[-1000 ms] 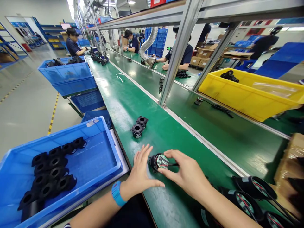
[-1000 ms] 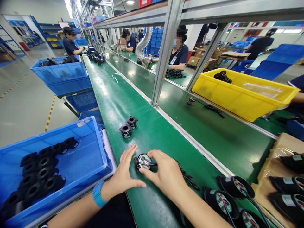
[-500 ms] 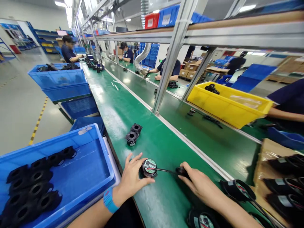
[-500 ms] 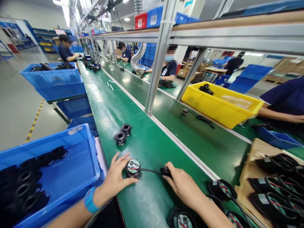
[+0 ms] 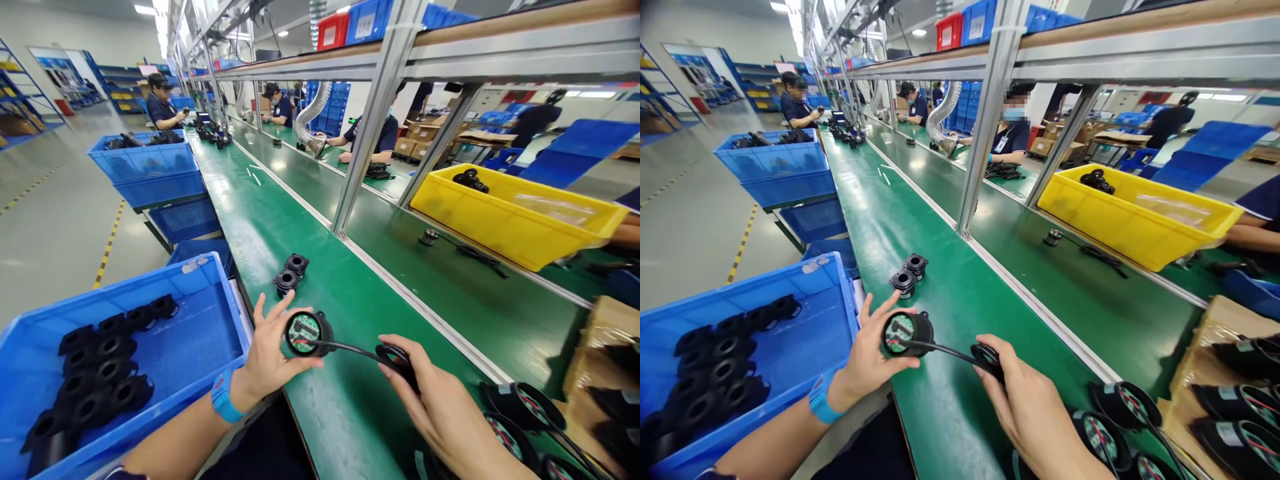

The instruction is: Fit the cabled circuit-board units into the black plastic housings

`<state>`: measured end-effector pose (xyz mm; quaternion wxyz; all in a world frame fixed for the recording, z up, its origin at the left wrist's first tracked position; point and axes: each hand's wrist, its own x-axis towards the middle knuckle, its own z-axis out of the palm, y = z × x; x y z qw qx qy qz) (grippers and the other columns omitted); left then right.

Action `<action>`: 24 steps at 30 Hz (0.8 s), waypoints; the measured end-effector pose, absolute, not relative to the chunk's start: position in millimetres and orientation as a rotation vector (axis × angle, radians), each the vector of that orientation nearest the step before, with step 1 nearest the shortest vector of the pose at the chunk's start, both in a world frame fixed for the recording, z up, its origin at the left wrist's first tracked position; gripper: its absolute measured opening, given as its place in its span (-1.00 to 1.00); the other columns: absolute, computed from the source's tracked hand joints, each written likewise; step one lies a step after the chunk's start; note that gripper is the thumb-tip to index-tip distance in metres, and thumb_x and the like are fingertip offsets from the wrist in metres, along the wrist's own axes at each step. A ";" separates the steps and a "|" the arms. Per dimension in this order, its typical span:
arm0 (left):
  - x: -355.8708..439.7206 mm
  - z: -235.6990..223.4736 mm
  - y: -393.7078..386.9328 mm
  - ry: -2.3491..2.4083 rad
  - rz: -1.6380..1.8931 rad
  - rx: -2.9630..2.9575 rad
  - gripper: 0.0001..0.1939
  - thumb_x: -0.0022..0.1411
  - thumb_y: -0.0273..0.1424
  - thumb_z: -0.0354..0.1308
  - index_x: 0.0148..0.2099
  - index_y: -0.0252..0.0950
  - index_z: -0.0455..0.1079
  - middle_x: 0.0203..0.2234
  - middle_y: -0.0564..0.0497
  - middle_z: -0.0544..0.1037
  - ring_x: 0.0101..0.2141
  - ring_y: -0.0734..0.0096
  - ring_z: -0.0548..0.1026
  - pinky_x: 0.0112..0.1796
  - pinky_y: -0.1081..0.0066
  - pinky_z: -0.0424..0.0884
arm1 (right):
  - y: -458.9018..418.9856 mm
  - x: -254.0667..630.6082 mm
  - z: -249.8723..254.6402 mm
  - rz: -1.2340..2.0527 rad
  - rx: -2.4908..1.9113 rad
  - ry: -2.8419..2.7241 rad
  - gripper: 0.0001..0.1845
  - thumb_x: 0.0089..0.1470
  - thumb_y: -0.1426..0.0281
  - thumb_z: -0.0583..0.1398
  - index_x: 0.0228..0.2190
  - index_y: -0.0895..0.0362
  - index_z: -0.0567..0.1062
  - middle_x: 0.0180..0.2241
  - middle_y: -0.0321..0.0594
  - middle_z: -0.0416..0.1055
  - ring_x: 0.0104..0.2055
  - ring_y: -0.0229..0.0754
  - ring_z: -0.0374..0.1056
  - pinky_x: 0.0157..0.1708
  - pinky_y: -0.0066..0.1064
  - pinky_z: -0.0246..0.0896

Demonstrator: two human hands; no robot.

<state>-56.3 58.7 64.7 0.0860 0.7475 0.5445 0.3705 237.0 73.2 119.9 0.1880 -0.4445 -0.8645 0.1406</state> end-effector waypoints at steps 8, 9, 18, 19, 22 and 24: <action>-49.9 51.5 56.4 1.624 1.066 2.228 -0.22 0.16 0.08 0.32 0.27 -0.27 0.31 0.14 -0.26 0.54 0.29 -0.15 0.33 0.35 -0.32 -0.40 | 75.5 228.4 118.0 0.233 -1.148 -2.477 -0.67 0.42 0.26 -0.06 0.16 -0.02 0.16 -0.36 -0.30 0.57 -0.46 -0.18 0.54 -0.57 -0.47 0.33; -49.2 50.7 56.3 1.624 1.050 2.223 -0.22 0.16 0.08 0.32 0.26 -0.29 0.31 0.14 -0.29 0.54 0.26 -0.16 0.37 0.35 -0.33 -0.34 | 76.0 228.5 117.4 0.224 -1.154 -2.477 -0.66 0.42 0.26 -0.06 0.16 -0.01 0.17 -0.35 -0.29 0.58 -0.46 -0.18 0.54 -0.57 -0.46 0.34; -43.3 41.2 55.0 1.561 0.895 2.196 -0.23 0.19 0.08 0.28 0.27 -0.28 0.29 0.16 -0.30 0.51 0.27 -0.14 0.36 0.34 -0.37 -0.29 | 80.0 232.6 106.5 0.224 -1.203 -2.492 -0.64 0.42 0.25 -0.07 0.19 0.01 0.17 -0.40 -0.30 0.58 -0.49 -0.16 0.54 -0.63 -0.46 0.27; -42.5 41.1 54.6 1.540 0.864 2.188 -0.25 0.18 0.08 0.29 0.25 -0.28 0.32 0.13 -0.29 0.54 0.24 -0.14 0.40 0.34 -0.37 -0.25 | 79.8 233.3 105.6 0.214 -1.211 -2.500 -0.64 0.42 0.25 -0.07 0.18 0.02 0.18 -0.42 -0.31 0.57 -0.51 -0.15 0.53 -0.65 -0.45 0.25; -40.2 42.4 53.4 1.500 0.853 2.204 -0.25 0.19 0.08 0.28 0.26 -0.26 0.31 0.10 -0.25 0.57 0.25 -0.13 0.38 0.33 -0.37 -0.26 | 78.6 235.8 104.0 0.242 -1.203 -2.514 -0.65 0.42 0.25 -0.07 0.17 0.02 0.18 -0.42 -0.31 0.56 -0.54 -0.16 0.51 -0.66 -0.45 0.24; -39.0 43.1 52.3 1.545 0.929 2.216 -0.22 0.21 0.07 0.27 0.31 -0.27 0.26 0.15 -0.27 0.53 0.30 -0.14 0.31 0.34 -0.36 -0.29 | 77.7 237.9 104.1 0.298 -1.194 -2.499 -0.62 0.42 0.25 -0.06 0.20 0.00 0.16 -0.38 -0.30 0.58 -0.49 -0.16 0.53 -0.61 -0.45 0.28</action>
